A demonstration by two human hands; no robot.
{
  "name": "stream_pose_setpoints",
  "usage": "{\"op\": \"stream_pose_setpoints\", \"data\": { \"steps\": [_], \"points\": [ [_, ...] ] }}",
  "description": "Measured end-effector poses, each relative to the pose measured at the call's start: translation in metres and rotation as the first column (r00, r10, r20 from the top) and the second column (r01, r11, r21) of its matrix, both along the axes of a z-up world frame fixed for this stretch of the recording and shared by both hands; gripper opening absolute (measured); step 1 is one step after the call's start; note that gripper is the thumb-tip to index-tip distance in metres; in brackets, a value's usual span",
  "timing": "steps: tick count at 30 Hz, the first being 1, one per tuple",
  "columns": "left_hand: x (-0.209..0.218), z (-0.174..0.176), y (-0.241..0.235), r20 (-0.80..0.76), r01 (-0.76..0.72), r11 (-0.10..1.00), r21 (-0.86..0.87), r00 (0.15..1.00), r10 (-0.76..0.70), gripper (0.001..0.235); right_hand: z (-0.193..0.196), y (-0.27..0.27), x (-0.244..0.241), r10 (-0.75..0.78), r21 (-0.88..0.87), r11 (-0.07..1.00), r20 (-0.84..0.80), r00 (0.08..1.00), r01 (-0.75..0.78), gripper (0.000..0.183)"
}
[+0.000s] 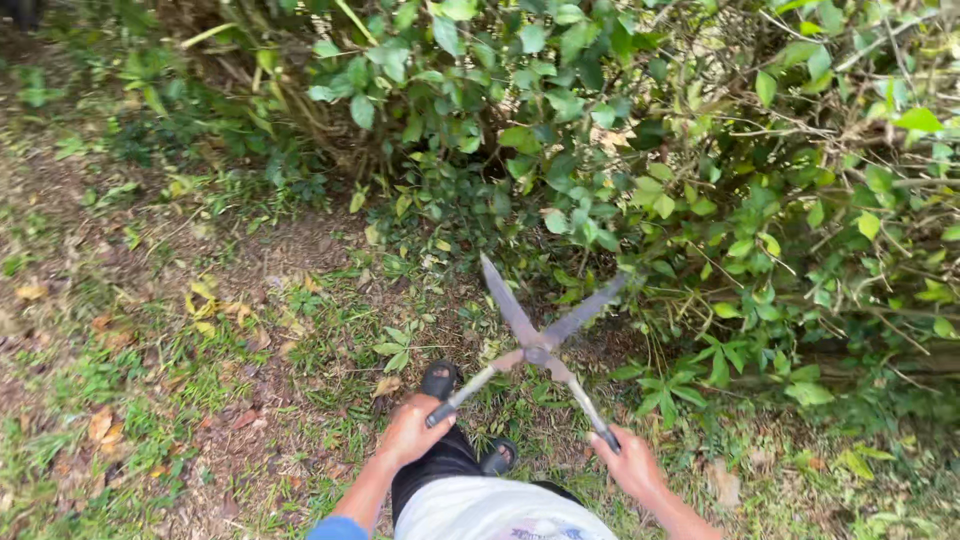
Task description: The person uses long-handled shears to trim the top and sides of a green hedge growing along a paved road.
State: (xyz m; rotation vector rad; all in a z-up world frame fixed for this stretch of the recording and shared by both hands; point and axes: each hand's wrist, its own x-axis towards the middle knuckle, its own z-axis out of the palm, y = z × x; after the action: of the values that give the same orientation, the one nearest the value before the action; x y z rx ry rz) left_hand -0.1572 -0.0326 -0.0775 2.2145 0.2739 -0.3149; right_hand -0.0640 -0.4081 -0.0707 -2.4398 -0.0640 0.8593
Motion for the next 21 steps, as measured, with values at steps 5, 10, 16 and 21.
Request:
{"op": "stream_pose_setpoints", "data": {
  "steps": [5, 10, 16, 21],
  "points": [
    [0.087, 0.007, -0.024, -0.039, -0.058, 0.996, -0.069, 0.998, 0.056, 0.038, 0.059, 0.056, 0.051, -0.233, 0.11, 0.964, -0.075, 0.97, 0.24, 0.03],
    [0.118, -0.012, -0.105, -0.036, -0.215, 0.921, -0.324, 0.976, 0.215, 0.03, 0.049, 0.112, 0.052, -0.453, 0.347, 0.815, -0.119, 0.884, 0.464, 0.027],
    [0.07, -0.015, -0.047, -0.169, -0.064, 0.976, -0.207, 0.985, 0.029, 0.026, 0.048, 0.053, 0.023, -0.337, 0.211, 0.902, -0.2, 0.92, 0.377, 0.025],
    [0.043, 0.011, -0.012, -0.187, 0.084, 0.994, -0.075, 0.978, -0.097, 0.019, 0.037, 0.013, -0.002, -0.261, 0.116, 0.947, -0.264, 0.929, 0.299, 0.028]
  ]
}}
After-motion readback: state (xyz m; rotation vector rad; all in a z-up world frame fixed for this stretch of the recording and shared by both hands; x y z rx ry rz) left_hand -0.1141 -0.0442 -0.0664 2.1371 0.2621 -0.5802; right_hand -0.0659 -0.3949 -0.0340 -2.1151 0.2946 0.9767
